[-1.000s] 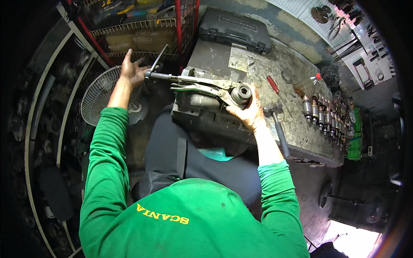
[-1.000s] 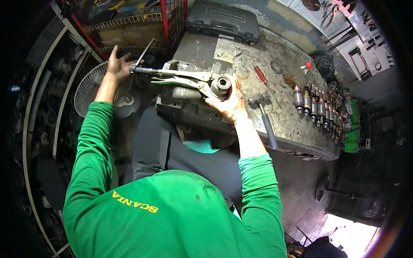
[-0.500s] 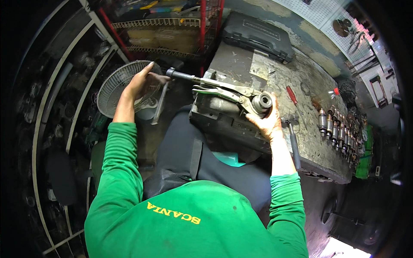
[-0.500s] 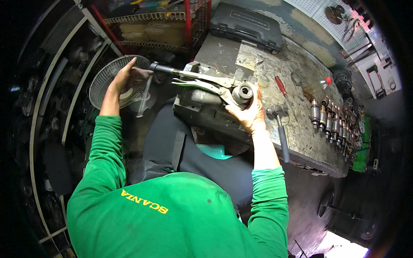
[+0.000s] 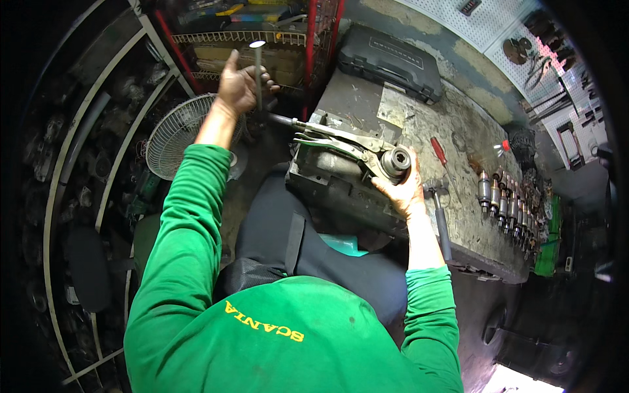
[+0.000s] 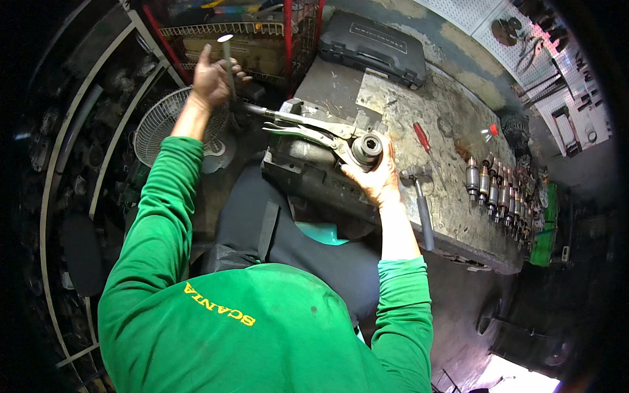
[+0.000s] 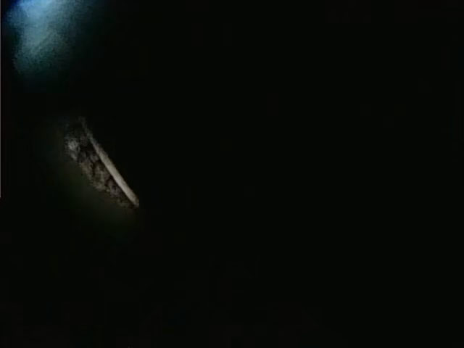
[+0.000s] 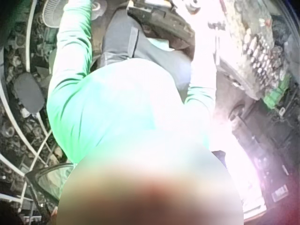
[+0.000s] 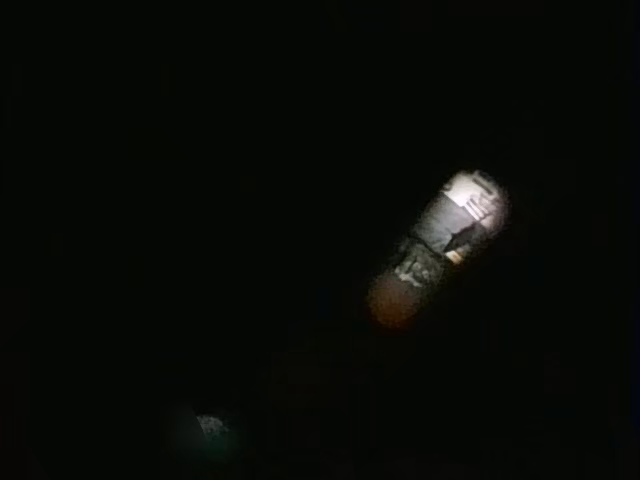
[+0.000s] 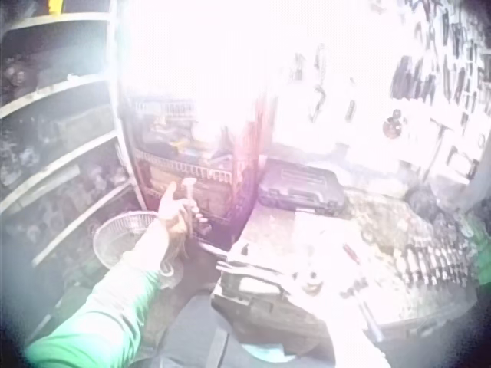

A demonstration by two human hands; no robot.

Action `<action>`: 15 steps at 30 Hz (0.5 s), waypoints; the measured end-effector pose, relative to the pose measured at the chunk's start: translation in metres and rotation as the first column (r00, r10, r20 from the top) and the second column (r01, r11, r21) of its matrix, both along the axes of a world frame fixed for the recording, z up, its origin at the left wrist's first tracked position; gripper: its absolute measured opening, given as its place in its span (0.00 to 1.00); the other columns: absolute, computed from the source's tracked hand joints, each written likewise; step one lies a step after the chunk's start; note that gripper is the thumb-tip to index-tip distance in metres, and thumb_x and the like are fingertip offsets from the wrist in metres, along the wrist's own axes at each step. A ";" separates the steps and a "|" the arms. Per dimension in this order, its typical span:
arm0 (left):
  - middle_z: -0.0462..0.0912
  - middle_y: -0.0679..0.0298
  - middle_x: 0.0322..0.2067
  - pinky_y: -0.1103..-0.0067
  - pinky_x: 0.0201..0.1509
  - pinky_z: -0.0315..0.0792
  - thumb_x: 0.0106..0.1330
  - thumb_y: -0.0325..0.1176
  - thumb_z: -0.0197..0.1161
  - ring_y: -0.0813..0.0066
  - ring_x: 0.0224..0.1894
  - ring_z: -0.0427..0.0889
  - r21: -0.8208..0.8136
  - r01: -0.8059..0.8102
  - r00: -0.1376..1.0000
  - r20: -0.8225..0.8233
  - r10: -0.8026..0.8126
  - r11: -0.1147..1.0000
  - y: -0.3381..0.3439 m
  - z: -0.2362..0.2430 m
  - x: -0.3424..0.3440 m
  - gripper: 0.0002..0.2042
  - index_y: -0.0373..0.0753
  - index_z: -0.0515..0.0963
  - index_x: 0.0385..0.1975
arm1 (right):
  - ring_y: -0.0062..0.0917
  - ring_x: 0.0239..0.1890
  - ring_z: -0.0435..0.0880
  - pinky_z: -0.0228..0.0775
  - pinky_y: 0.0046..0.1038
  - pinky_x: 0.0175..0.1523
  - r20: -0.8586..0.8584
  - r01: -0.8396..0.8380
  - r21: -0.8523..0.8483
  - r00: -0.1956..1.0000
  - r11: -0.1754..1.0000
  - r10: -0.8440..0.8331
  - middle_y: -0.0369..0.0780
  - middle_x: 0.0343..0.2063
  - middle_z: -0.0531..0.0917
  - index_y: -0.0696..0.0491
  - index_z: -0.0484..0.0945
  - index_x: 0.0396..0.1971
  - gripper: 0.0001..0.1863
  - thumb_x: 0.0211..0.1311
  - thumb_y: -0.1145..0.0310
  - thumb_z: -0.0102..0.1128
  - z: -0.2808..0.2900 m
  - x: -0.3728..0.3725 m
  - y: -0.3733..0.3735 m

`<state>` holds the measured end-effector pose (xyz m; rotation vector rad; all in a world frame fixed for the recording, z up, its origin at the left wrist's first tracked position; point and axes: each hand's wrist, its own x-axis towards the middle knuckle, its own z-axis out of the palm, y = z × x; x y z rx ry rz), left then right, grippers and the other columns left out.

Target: The person uses a hammer to tap a cylindrical metal part held in a bench vise. They repeatedly reposition the part and strike it to adjust or seat it. The work occurs at a cluttered workshop bench with tools and other parts nearby.

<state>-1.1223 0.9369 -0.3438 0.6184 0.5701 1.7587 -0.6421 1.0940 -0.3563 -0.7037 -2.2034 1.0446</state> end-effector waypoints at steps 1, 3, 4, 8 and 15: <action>0.87 0.55 0.31 0.59 0.56 0.80 0.76 0.70 0.44 0.60 0.37 0.87 -0.073 -0.008 0.994 -0.111 0.000 0.997 -0.007 0.008 -0.003 0.39 0.35 0.86 0.37 | 0.43 0.66 0.75 0.66 0.42 0.74 0.016 0.004 0.014 1.000 1.000 -0.005 0.46 0.59 0.76 0.52 0.69 0.65 0.52 0.37 0.58 0.90 0.001 -0.001 0.000; 0.87 0.58 0.34 0.59 0.60 0.79 0.75 0.70 0.47 0.61 0.42 0.88 -0.111 -0.027 0.971 -0.237 0.000 0.993 -0.013 0.017 -0.001 0.37 0.36 0.85 0.38 | 0.43 0.66 0.75 0.66 0.42 0.74 0.039 0.013 0.038 0.999 0.999 -0.015 0.46 0.60 0.76 0.52 0.69 0.65 0.53 0.36 0.58 0.90 0.003 -0.001 0.001; 0.89 0.54 0.40 0.61 0.61 0.80 0.75 0.71 0.47 0.61 0.46 0.89 -0.177 -0.040 0.964 -0.266 -0.009 0.983 -0.018 0.019 0.004 0.39 0.34 0.86 0.42 | 0.43 0.66 0.75 0.66 0.42 0.74 0.050 0.017 0.047 0.999 0.999 -0.019 0.46 0.60 0.76 0.53 0.69 0.65 0.53 0.35 0.58 0.91 0.004 -0.001 0.001; 0.88 0.47 0.51 0.57 0.67 0.74 0.76 0.70 0.44 0.52 0.55 0.86 0.030 0.080 0.960 -0.273 -0.068 0.996 -0.029 0.039 0.034 0.42 0.28 0.83 0.52 | 0.45 0.69 0.72 0.64 0.42 0.76 0.070 0.037 0.130 0.996 0.991 -0.046 0.48 0.62 0.75 0.54 0.69 0.65 0.55 0.33 0.57 0.91 0.005 0.000 0.000; 0.87 0.55 0.44 0.68 0.56 0.79 0.62 0.33 0.73 0.58 0.48 0.86 0.568 -0.475 -0.298 -0.822 0.484 0.672 0.001 0.087 0.181 0.15 0.37 0.85 0.48 | 0.46 0.73 0.68 0.61 0.43 0.78 0.035 0.026 0.116 0.999 0.993 -0.030 0.49 0.66 0.72 0.52 0.67 0.67 0.57 0.32 0.60 0.90 0.008 -0.001 -0.001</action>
